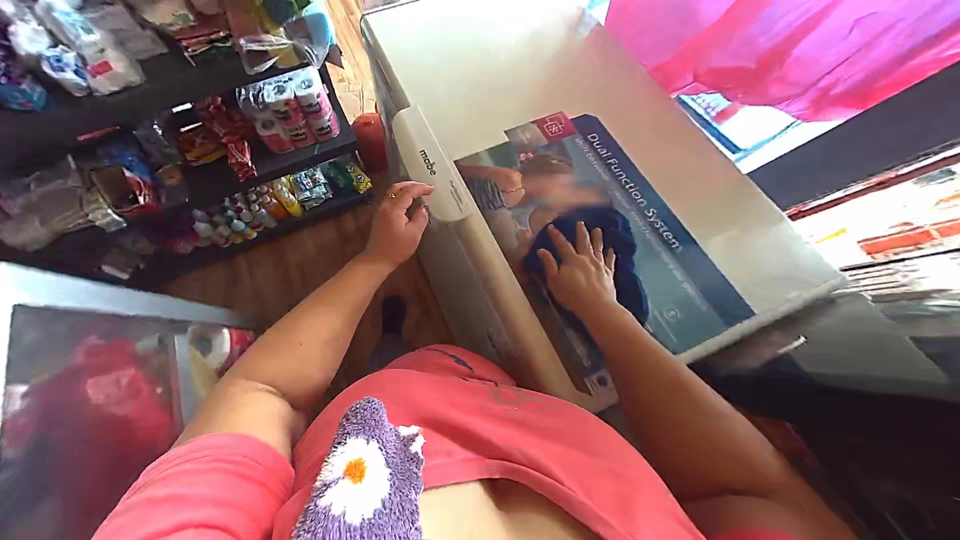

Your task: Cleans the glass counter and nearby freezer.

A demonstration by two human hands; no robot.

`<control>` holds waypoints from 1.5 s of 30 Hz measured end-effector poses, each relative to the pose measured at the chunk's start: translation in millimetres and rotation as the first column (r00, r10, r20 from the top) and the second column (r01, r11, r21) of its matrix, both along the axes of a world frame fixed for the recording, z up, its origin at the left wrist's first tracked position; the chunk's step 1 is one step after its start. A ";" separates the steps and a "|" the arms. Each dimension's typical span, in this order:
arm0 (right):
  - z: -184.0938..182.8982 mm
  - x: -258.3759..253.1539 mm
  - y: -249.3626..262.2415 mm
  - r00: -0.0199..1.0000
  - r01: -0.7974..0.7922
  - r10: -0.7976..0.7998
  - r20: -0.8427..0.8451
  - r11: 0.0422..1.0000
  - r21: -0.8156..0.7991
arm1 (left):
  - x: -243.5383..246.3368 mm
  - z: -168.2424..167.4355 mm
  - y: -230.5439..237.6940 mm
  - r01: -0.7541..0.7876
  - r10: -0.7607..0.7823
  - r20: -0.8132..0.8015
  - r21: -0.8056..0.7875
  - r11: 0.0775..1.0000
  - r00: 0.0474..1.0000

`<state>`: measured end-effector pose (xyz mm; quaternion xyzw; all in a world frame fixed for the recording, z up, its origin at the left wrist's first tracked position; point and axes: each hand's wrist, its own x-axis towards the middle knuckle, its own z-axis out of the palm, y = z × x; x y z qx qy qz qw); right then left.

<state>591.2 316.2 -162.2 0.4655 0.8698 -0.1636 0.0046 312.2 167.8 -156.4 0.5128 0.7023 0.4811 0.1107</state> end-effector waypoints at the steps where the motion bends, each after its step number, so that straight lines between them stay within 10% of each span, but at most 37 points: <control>1: -1.2 -20.3 16.4 1.000 0.016 -0.016 -0.018 1.000 0.011 | -16.9 -0.4 18.4 0.017 -0.016 0.010 -0.020 1.000 1.000; 8: -12.9 -217.4 109.7 0.990 -0.032 0.040 -0.139 0.998 0.060 | -155.5 -11.5 152.1 0.040 -0.039 0.012 -0.100 0.994 0.999; 18: -7.8 -479.5 222.1 0.982 -0.110 0.101 -0.162 0.993 -0.051 | -236.6 -21.7 248.7 0.195 -0.171 -0.125 0.207 0.959 0.977; 22: -11.7 -442.5 231.5 0.964 0.077 -0.086 -0.252 0.996 -0.047 | -261.5 -26.5 282.7 0.224 -0.196 -0.221 0.111 0.968 0.955; 26: -12.1 -291.4 178.6 0.940 0.303 -0.287 -0.185 0.951 0.061 | -288.2 -36.1 312.6 0.137 -0.136 -0.295 -0.016 0.990 0.946; 33: -0.1 -77.1 58.4 0.674 0.728 -0.739 0.006 0.666 0.162 | -291.6 -45.4 319.7 0.076 -0.039 -0.290 0.118 0.990 0.956; 39: 0.7 -74.0 60.3 0.510 0.856 -0.859 -0.050 0.501 0.123 | -298.1 -37.8 313.2 0.175 -0.164 -0.099 0.125 0.977 0.982; 45: 2.3 -177.6 205.9 0.520 0.854 -0.847 -0.114 0.510 0.102 | -395.0 -15.1 369.5 0.195 -0.184 -0.113 0.091 0.977 0.976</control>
